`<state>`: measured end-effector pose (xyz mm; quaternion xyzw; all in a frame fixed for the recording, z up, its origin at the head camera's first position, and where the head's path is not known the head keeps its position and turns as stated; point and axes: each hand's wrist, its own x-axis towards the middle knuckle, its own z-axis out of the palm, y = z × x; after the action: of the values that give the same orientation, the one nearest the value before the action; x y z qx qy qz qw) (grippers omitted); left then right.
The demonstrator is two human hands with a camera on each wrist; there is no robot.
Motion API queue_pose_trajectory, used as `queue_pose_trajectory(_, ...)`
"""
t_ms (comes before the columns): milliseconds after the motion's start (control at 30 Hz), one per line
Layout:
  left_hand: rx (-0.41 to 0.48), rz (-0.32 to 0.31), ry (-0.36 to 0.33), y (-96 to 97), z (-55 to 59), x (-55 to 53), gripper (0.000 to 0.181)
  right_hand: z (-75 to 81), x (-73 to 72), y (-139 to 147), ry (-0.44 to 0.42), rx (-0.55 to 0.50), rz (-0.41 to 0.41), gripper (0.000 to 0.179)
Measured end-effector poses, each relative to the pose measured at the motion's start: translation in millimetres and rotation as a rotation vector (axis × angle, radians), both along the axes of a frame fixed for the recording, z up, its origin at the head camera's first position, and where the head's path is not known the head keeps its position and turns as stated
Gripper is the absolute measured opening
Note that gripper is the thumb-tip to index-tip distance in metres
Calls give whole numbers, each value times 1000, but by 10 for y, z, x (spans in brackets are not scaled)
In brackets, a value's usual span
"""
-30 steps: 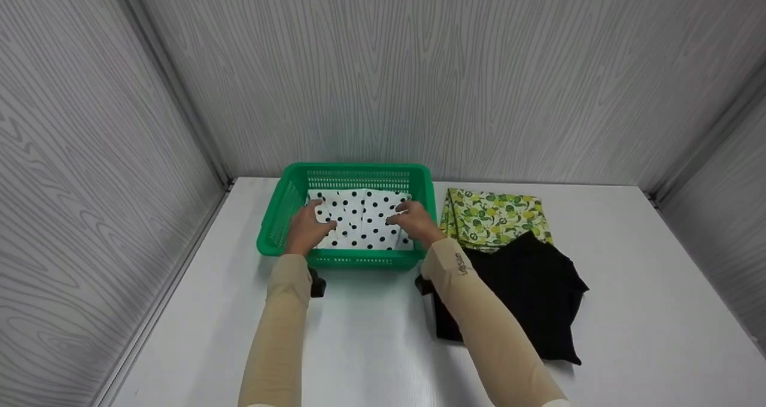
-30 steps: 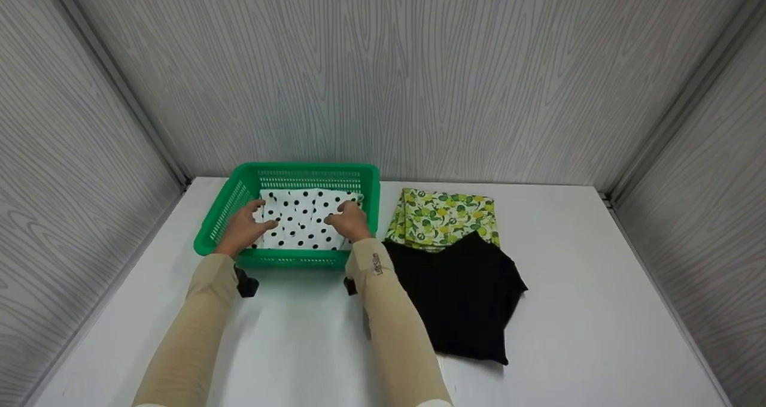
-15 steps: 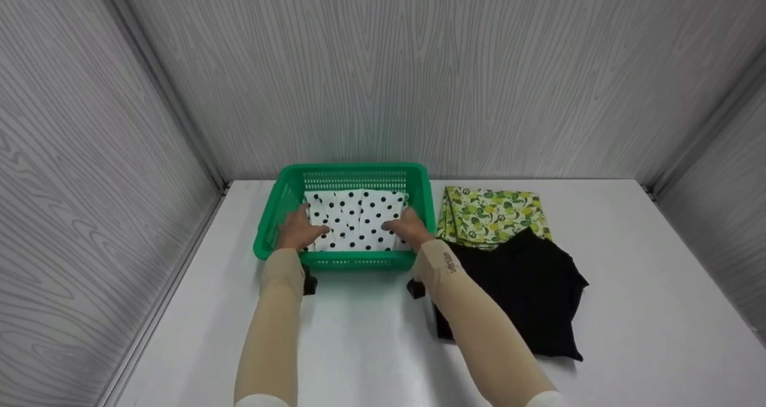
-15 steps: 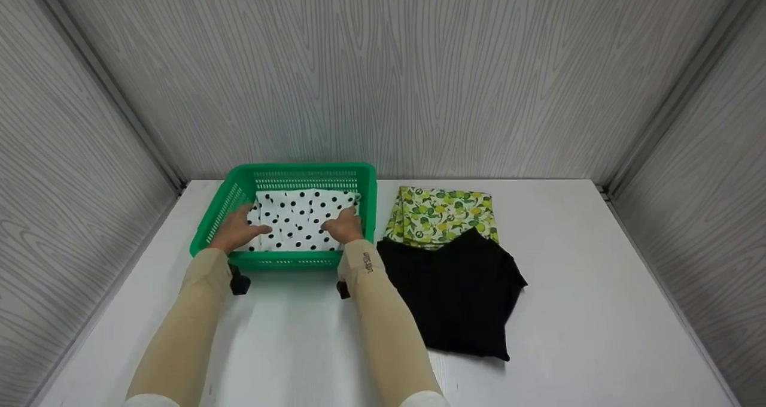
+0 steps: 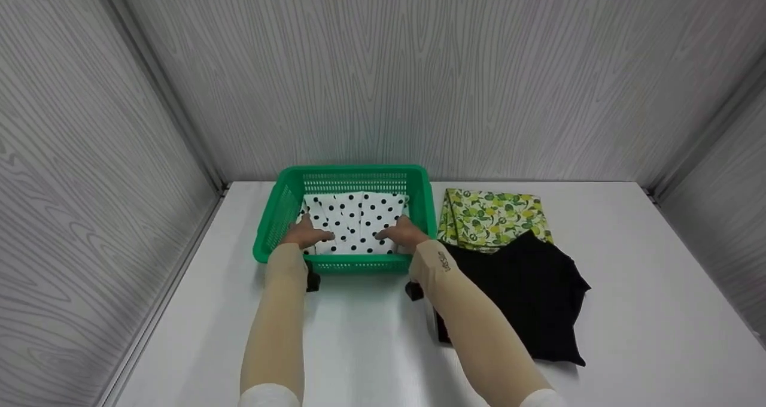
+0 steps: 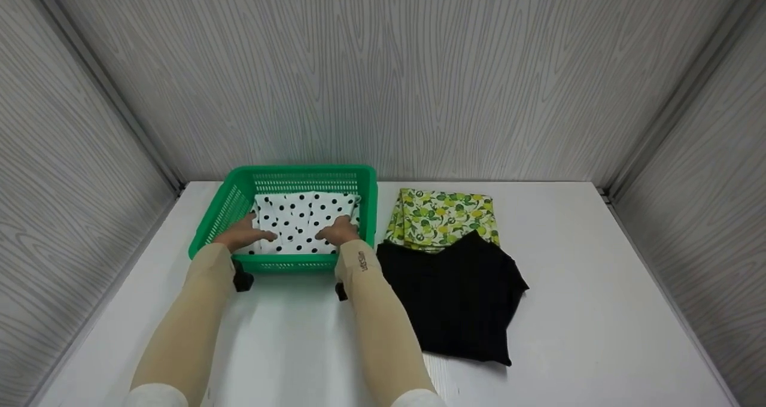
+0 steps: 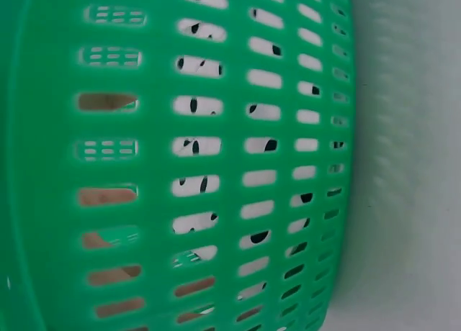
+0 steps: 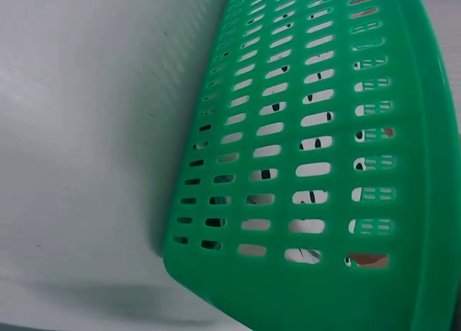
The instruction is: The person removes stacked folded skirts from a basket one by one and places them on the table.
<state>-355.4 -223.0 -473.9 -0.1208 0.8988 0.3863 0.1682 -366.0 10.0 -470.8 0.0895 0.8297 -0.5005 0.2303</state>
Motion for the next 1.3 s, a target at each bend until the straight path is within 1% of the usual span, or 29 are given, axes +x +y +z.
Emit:
queue_pose_trajectory(100, 44, 9, -26, 5, 4, -2, 95, 3, -5, 14, -14, 13, -3, 77)
queue_pose_trajectory(233, 122, 19, -55, 17, -23, -18, 95, 2, -20, 48, -28, 46, 19, 79)
queue_pose_trajectory(300, 152, 20, -63, -1, -39, -25, 91, -9, -26, 54, -30, 34, 26, 78)
queue_pose_trajectory(333, 149, 13, -62, -16, -42, -27, 88, -17, -28, 51, -25, 13, 29, 76)
queue_pose_trajectory(467, 127, -4, -27, -74, -44, -51, 72, -36, -12, 18, -4, -122, 8, 70)
queue_pose_trajectory(567, 126, 0, -1, -83, -39, -59, 64, -38, 11, -12, 24, -204, 1, 67)
queue_pose_trajectory(633, 170, 38, 3, -66, -43, -58, 62, -37, 23, -25, 34, -232, -4, 65)
queue_pose_trajectory(733, 236, 120, 17, -23, -58, -54, 62, -38, 26, -37, 34, -270, -5, 58)
queue_pose_trajectory(800, 259, 160, 28, 1, -71, -49, 64, -46, 20, -43, 31, -300, 3, 57)
queue_pose_trajectory(833, 258, 167, 35, 9, -76, -47, 65, -53, 15, -45, 31, -315, 11, 58)
queue_pose_trajectory(933, 219, 135, 76, 14, -74, -31, 66, -53, 5, -43, 28, -348, 30, 62)
queue_pose_trajectory(1000, 211, 121, 107, 10, -55, -13, 66, -40, 1, -31, 24, -353, 39, 66)
queue_pose_trajectory(1067, 223, 114, 141, 9, -23, 6, 67, -13, -1, -1, 35, -348, 38, 69)
queue_pose_trajectory(1167, 277, 129, 169, 23, 31, 31, 68, 33, -2, 77, 73, -322, 47, 72)
queue_pose_trajectory(1300, 326, 128, 216, 43, 98, 45, 70, 110, 9, 202, 117, -309, 59, 73)
